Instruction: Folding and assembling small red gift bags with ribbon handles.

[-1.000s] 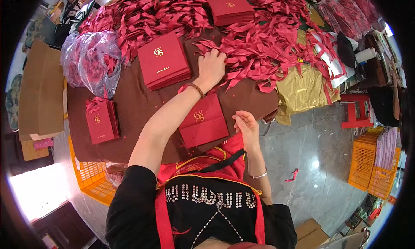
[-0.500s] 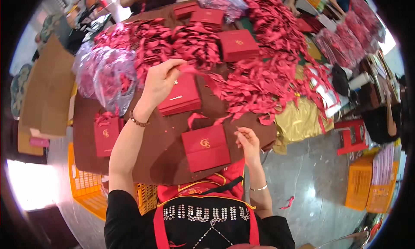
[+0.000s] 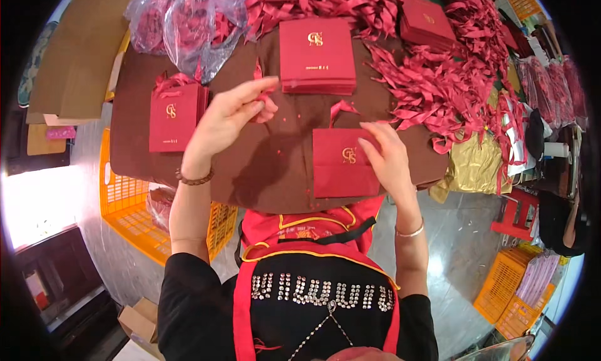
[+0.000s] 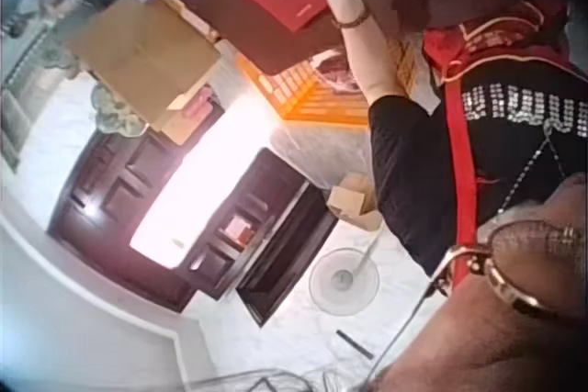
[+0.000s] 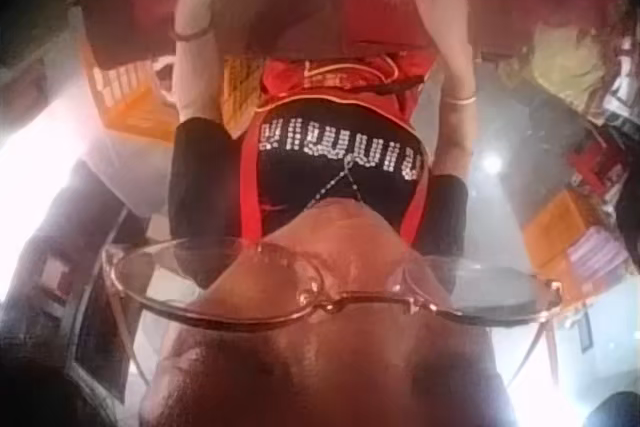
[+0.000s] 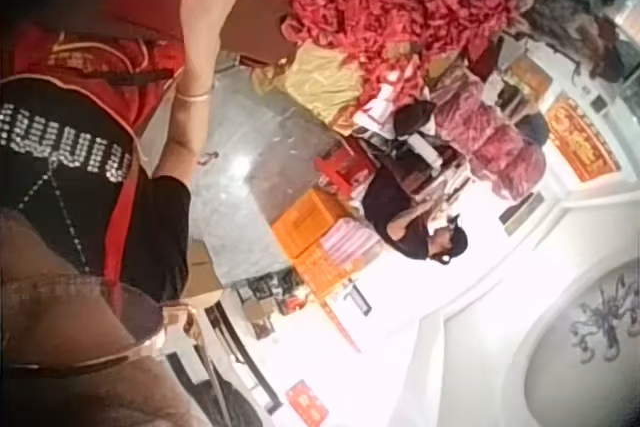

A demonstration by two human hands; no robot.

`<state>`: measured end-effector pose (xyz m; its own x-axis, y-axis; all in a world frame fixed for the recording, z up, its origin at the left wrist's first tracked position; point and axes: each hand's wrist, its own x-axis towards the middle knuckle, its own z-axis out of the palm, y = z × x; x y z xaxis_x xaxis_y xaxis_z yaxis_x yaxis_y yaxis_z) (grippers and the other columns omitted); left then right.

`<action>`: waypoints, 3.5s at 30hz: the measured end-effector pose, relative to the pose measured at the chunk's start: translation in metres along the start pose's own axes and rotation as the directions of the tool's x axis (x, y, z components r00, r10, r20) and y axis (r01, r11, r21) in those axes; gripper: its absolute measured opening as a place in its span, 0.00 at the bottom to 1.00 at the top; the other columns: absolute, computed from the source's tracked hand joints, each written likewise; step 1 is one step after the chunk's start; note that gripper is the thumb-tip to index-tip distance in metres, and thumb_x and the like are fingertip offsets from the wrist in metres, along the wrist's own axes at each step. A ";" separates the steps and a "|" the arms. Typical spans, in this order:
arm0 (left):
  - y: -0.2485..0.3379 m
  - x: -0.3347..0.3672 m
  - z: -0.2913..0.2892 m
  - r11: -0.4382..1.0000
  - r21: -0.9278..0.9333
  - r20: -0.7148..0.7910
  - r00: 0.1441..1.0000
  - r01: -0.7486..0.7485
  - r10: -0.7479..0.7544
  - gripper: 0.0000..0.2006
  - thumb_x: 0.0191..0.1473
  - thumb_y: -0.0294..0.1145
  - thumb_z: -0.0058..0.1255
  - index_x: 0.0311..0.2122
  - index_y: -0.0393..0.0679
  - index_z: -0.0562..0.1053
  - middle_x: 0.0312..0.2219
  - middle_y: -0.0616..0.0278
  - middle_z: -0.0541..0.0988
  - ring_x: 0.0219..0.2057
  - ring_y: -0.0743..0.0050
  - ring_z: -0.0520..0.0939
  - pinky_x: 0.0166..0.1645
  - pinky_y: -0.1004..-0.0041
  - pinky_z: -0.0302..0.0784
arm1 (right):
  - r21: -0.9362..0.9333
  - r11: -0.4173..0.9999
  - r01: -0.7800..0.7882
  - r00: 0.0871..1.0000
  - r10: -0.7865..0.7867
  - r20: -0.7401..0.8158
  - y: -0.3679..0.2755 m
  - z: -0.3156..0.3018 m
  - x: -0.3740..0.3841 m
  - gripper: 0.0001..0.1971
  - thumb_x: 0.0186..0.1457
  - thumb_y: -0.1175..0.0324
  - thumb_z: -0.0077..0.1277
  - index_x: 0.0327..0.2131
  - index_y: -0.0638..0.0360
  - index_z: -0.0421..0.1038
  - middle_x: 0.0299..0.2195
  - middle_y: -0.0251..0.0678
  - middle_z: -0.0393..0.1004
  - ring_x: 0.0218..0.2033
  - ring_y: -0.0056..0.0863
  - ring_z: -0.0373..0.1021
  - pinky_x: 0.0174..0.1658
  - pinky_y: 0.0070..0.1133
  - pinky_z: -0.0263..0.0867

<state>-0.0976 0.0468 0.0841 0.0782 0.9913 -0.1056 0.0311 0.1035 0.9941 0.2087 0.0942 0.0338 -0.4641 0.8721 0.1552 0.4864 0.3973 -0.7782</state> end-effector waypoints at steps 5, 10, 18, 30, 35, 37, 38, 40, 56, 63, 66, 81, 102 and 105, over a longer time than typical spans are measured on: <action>-0.068 -0.009 0.019 0.599 0.789 0.004 0.977 -0.136 0.215 0.17 0.48 0.20 0.42 0.45 0.40 0.70 0.30 0.57 0.76 0.30 0.62 0.78 0.36 0.70 0.76 | -0.391 0.891 0.233 0.964 -0.158 0.214 0.001 0.019 0.008 0.24 0.43 0.63 0.57 0.45 0.63 0.67 0.44 0.41 0.66 0.48 0.40 0.61 0.52 0.30 0.57; -0.073 -0.011 0.038 0.242 0.963 0.056 0.964 -0.121 0.260 0.20 0.43 0.26 0.49 0.45 0.43 0.69 0.35 0.60 0.72 0.38 0.59 0.73 0.36 0.62 0.72 | -0.497 0.823 0.274 0.942 -0.127 0.310 0.000 0.024 0.014 0.26 0.38 0.61 0.60 0.43 0.59 0.68 0.39 0.36 0.67 0.43 0.36 0.62 0.46 0.29 0.57; -0.083 -0.002 0.085 0.160 0.979 0.075 0.955 -0.125 0.288 0.20 0.44 0.37 0.54 0.45 0.46 0.70 0.37 0.63 0.70 0.39 0.65 0.70 0.37 0.65 0.65 | -0.383 0.894 0.232 0.943 -0.111 0.312 0.014 0.021 0.026 0.16 0.39 0.63 0.60 0.30 0.58 0.68 0.27 0.34 0.68 0.31 0.35 0.65 0.36 0.29 0.58; -0.095 0.019 0.076 0.466 0.869 -0.039 0.917 -0.166 0.398 0.10 0.44 0.32 0.55 0.35 0.46 0.74 0.29 0.64 0.71 0.34 0.63 0.71 0.36 0.66 0.66 | -0.150 0.964 -0.218 0.893 0.259 0.367 0.021 0.002 0.026 0.14 0.48 0.63 0.56 0.31 0.64 0.66 0.19 0.36 0.67 0.21 0.22 0.63 0.26 0.22 0.59; -0.091 0.030 0.078 0.469 0.826 0.084 0.891 -0.313 0.446 0.07 0.42 0.31 0.56 0.29 0.44 0.73 0.27 0.61 0.72 0.32 0.58 0.72 0.36 0.65 0.66 | -0.026 0.990 -0.139 0.956 0.141 0.256 0.036 -0.005 0.015 0.16 0.46 0.63 0.57 0.34 0.63 0.68 0.26 0.42 0.72 0.28 0.31 0.71 0.33 0.25 0.65; -0.068 0.031 0.071 0.451 0.830 0.088 0.875 -0.328 0.475 0.06 0.42 0.30 0.57 0.25 0.42 0.72 0.25 0.58 0.72 0.32 0.57 0.73 0.38 0.65 0.68 | -0.105 0.988 -0.111 0.963 0.133 0.235 0.031 0.000 0.022 0.15 0.46 0.62 0.56 0.36 0.61 0.71 0.33 0.44 0.73 0.36 0.40 0.71 0.39 0.30 0.66; -0.051 0.031 0.070 0.416 0.863 0.010 0.832 -0.288 0.554 0.04 0.42 0.28 0.56 0.25 0.42 0.73 0.24 0.59 0.73 0.31 0.59 0.74 0.35 0.66 0.70 | -0.235 0.966 0.106 0.991 -0.083 0.106 0.037 0.005 0.025 0.15 0.45 0.62 0.56 0.36 0.59 0.72 0.33 0.42 0.73 0.37 0.40 0.70 0.40 0.30 0.65; 0.003 0.030 0.073 0.600 0.765 -0.075 0.893 -0.234 0.444 0.03 0.44 0.24 0.54 0.27 0.41 0.73 0.23 0.58 0.73 0.27 0.60 0.75 0.31 0.70 0.71 | -0.212 0.966 0.150 0.987 -0.134 0.084 0.008 0.002 0.034 0.25 0.40 0.63 0.58 0.45 0.57 0.67 0.43 0.39 0.70 0.47 0.40 0.65 0.49 0.33 0.60; 0.010 0.026 0.110 0.988 0.099 0.063 0.992 -0.116 0.110 0.02 0.51 0.21 0.49 0.31 0.36 0.71 0.27 0.64 0.73 0.28 0.81 0.74 0.34 0.82 0.70 | 0.037 0.907 -0.420 0.898 0.421 -0.132 0.081 -0.279 -0.025 0.15 0.51 0.71 0.43 0.44 0.61 0.68 0.40 0.32 0.69 0.42 0.23 0.66 0.43 0.20 0.63; -0.033 0.033 0.121 0.967 0.236 0.119 0.990 -0.098 0.072 0.02 0.52 0.24 0.50 0.31 0.37 0.72 0.25 0.69 0.74 0.26 0.86 0.72 0.31 0.83 0.67 | -0.526 0.845 -0.090 0.983 -0.010 -0.184 0.149 -0.246 -0.013 0.31 0.47 0.72 0.53 0.56 0.60 0.56 0.54 0.43 0.60 0.53 0.36 0.60 0.54 0.26 0.57; -0.024 0.027 0.132 0.877 0.443 0.109 0.982 -0.187 0.154 0.03 0.50 0.23 0.51 0.31 0.37 0.72 0.24 0.65 0.73 0.24 0.82 0.72 0.29 0.81 0.67 | -0.346 0.921 -0.181 0.982 0.191 -0.008 0.113 -0.162 0.019 0.14 0.51 0.64 0.51 0.41 0.59 0.70 0.33 0.39 0.74 0.30 0.30 0.71 0.36 0.25 0.66; -0.047 0.006 0.128 0.936 0.315 0.138 0.983 -0.157 0.118 0.05 0.50 0.25 0.52 0.33 0.36 0.73 0.26 0.62 0.76 0.27 0.81 0.74 0.32 0.79 0.70 | 0.052 0.983 -0.177 0.976 0.182 -0.118 0.091 -0.145 0.081 0.10 0.51 0.67 0.52 0.34 0.63 0.72 0.26 0.32 0.71 0.30 0.18 0.67 0.34 0.16 0.62; 0.047 0.195 0.186 0.701 -0.690 0.163 0.982 0.181 -0.094 0.13 0.57 0.44 0.43 0.33 0.47 0.72 0.30 0.70 0.77 0.30 0.77 0.75 0.34 0.74 0.69 | 0.607 0.781 -0.148 0.988 0.138 0.064 0.011 -0.140 0.099 0.07 0.60 0.64 0.42 0.38 0.53 0.65 0.30 0.26 0.70 0.29 0.15 0.68 0.33 0.14 0.63; 0.034 0.213 0.171 0.846 -0.523 0.185 0.983 0.102 -0.004 0.09 0.56 0.37 0.46 0.37 0.47 0.74 0.30 0.71 0.78 0.28 0.80 0.76 0.30 0.79 0.69 | 0.589 0.797 -0.135 0.966 0.237 -0.099 0.014 -0.143 0.097 0.07 0.60 0.65 0.41 0.39 0.54 0.63 0.30 0.26 0.69 0.28 0.14 0.69 0.28 0.12 0.63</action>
<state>0.0905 0.2473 0.0913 0.2611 0.9587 -0.1124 -0.4870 0.2314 0.8422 0.2762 0.2256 0.1253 -0.2600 0.9653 0.0253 0.0144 0.0301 -0.9994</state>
